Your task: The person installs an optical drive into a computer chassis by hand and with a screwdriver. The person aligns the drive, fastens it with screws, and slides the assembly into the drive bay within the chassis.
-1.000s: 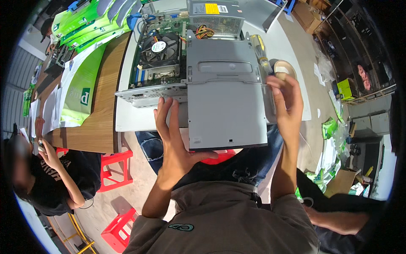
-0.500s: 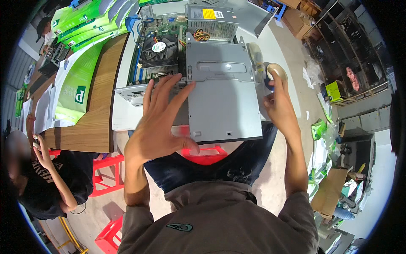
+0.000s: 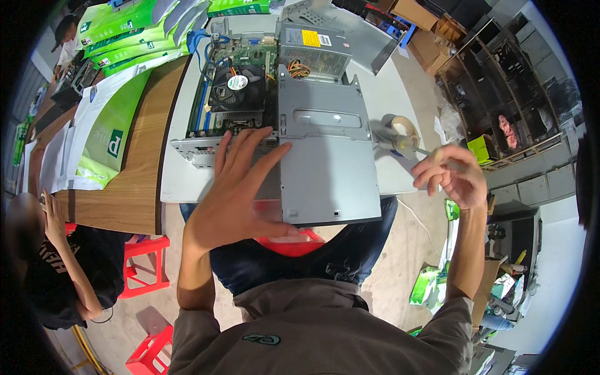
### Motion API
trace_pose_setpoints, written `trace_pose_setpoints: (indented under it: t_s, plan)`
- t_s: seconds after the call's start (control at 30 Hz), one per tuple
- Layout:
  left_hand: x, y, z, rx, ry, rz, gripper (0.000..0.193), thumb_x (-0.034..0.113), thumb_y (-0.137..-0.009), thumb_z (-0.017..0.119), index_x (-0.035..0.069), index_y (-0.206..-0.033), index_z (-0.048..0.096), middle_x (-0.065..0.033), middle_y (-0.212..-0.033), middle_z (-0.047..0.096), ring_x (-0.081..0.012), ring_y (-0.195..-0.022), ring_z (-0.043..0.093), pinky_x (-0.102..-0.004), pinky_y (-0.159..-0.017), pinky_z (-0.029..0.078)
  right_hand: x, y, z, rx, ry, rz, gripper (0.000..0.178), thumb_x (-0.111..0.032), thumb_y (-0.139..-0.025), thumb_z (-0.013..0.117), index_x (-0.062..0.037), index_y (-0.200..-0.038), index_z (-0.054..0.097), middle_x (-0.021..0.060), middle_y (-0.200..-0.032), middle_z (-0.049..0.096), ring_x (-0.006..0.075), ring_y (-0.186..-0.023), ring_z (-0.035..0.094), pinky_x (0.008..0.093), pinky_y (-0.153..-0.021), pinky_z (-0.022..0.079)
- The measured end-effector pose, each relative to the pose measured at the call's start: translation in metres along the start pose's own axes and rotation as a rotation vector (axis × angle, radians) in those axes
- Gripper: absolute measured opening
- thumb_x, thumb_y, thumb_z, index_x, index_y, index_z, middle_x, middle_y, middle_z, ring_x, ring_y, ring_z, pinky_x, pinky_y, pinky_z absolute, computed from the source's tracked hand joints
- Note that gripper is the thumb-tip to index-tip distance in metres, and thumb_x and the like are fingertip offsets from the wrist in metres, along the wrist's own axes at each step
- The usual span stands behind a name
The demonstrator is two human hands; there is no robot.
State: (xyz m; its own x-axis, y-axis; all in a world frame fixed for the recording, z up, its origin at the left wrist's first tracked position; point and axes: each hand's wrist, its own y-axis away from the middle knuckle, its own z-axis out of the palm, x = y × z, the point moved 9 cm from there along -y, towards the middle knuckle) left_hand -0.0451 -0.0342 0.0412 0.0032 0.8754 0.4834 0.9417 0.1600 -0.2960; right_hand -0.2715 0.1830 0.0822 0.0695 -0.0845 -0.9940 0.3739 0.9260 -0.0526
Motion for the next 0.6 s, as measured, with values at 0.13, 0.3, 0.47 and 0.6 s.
trace_pose_setpoints:
  t_s: [0.13, 0.3, 0.47, 0.6]
  plan:
    - [0.001, 0.000, -0.002, 0.009, 0.029, -0.001, 0.118, 0.055, -0.049, 0.091, 0.012, -0.149, 0.044, -0.0213, -0.155, 0.032, -0.0414, -0.148, 0.024, -0.0582, -0.121, 0.005, -0.019, -0.010, -0.014, 0.161, 0.518, -0.035, 0.029, -0.027, -0.103, 0.052, 0.0014, -0.103, 0.057, 0.0129, -0.076, 0.067, 0.0174, -0.063, 0.065, 0.0264, -0.050, 0.048]
    - [0.001, 0.001, -0.002, 0.003, 0.038, -0.008, 0.116, 0.053, -0.051, 0.092, 0.011, -0.149, 0.045, -0.0212, -0.154, 0.034, -0.0427, -0.147, 0.023, -0.0588, -0.121, 0.005, -0.024, -0.037, -0.019, 0.256, 0.693, 0.076, 0.039, -0.034, -0.102, 0.060, -0.0009, -0.081, 0.064, 0.0022, -0.066, 0.062, 0.0080, -0.050, 0.052, 0.0238, -0.046, 0.040]
    - [0.002, 0.001, -0.003, 0.023, 0.063, 0.008, 0.116, 0.053, -0.052, 0.092, 0.009, -0.148, 0.045, -0.0212, -0.154, 0.033, -0.0432, -0.147, 0.024, -0.0590, -0.121, 0.005, -0.065, -0.025, 0.052, 0.232, 1.191, -0.169, 0.035, -0.018, -0.099, 0.060, 0.0022, -0.070, 0.066, 0.0117, -0.060, 0.061, 0.0191, -0.049, 0.055, 0.0323, -0.049, 0.040]
    - [0.002, 0.002, -0.001, 0.013, 0.065, 0.019, 0.119, 0.054, -0.050, 0.092, 0.008, -0.149, 0.043, -0.0202, -0.155, 0.031, -0.0427, -0.147, 0.023, -0.0591, -0.121, 0.005, -0.086, 0.002, 0.114, -0.388, 0.692, -0.203, 0.018, -0.011, -0.092, 0.068, 0.0024, -0.081, 0.072, 0.0104, -0.064, 0.066, 0.0225, -0.055, 0.066, 0.0335, -0.049, 0.048]
